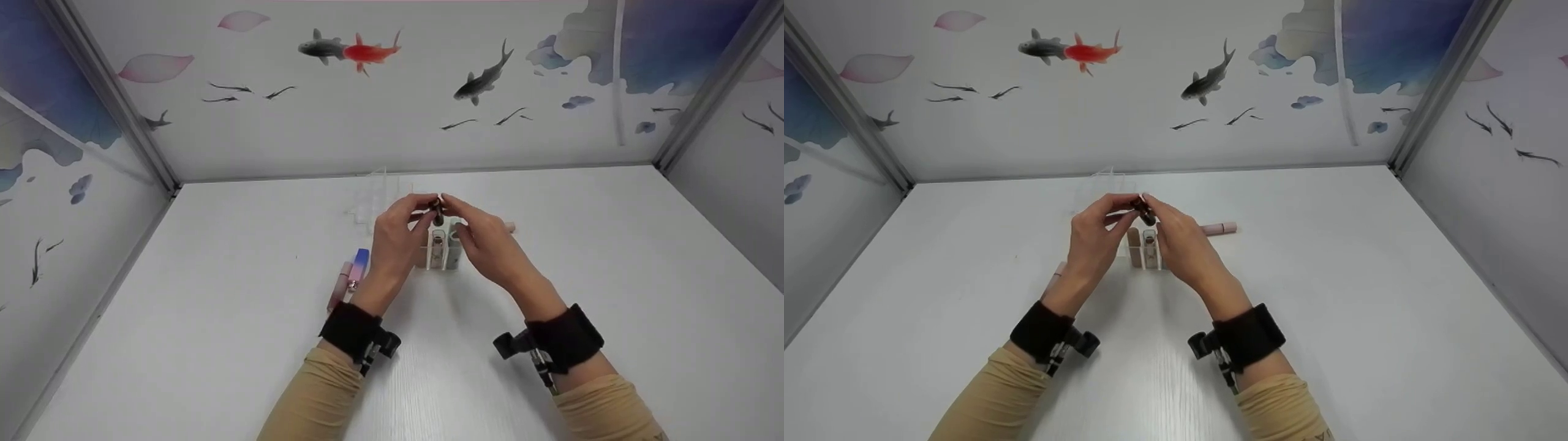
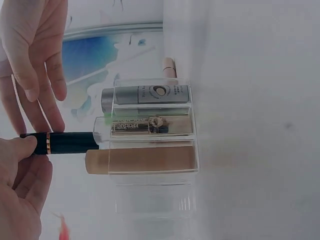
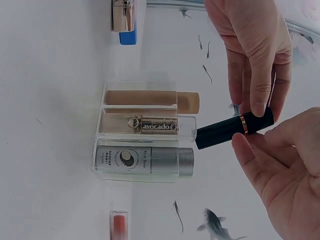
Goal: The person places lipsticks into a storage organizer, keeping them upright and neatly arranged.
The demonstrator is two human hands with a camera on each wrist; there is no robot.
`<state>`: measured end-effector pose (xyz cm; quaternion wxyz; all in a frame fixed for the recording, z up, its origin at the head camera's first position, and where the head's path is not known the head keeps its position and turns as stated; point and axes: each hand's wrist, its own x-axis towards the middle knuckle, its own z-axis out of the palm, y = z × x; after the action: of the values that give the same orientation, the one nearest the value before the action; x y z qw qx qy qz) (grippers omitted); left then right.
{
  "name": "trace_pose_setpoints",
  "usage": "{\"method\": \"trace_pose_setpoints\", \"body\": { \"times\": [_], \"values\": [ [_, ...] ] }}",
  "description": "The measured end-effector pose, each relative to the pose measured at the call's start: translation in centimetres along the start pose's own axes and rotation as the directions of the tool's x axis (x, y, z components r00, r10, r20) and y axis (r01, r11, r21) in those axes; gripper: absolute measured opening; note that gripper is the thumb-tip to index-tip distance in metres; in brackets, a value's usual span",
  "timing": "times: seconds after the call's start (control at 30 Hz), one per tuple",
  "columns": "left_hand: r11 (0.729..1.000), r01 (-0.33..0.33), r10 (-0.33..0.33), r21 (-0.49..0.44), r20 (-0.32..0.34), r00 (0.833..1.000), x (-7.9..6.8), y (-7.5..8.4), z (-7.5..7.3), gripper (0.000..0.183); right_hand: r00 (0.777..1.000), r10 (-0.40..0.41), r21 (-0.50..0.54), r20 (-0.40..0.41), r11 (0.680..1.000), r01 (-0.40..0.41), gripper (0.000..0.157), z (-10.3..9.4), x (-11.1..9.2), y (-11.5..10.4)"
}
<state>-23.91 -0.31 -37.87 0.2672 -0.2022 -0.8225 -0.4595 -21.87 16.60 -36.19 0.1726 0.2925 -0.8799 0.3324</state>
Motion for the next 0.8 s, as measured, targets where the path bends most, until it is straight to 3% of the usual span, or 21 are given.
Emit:
{"method": "trace_pose_setpoints", "body": {
  "times": [0.17, 0.43, 0.57, 0.8],
  "values": [
    [1.000, 0.006, -0.006, 0.017, 0.004, 1.000, -0.1, -0.1, 0.2, 0.026, 1.000, 0.000, -0.030, 0.018, 1.000, 0.000, 0.047, 0.2, -0.1, 0.3],
    [0.994, 0.028, -0.037, 0.103, 0.085, 0.996, -0.2, 0.0, 0.6, 0.035, 1.000, -0.020, -0.041, 0.021, 0.999, 0.021, 0.044, 0.5, -0.2, 0.8],
    [0.987, 0.012, -0.033, 0.163, 0.129, 0.991, -0.3, 0.1, 0.6, 0.037, 0.999, -0.032, -0.044, 0.012, 0.999, 0.033, 0.044, 0.7, -0.2, 1.2],
    [0.982, -0.015, -0.022, 0.186, 0.197, 0.980, -0.3, -0.1, 0.7, 0.041, 1.000, -0.003, -0.068, -0.023, 0.998, 0.002, 0.041, 1.1, -0.1, 1.7]
  ]
}}
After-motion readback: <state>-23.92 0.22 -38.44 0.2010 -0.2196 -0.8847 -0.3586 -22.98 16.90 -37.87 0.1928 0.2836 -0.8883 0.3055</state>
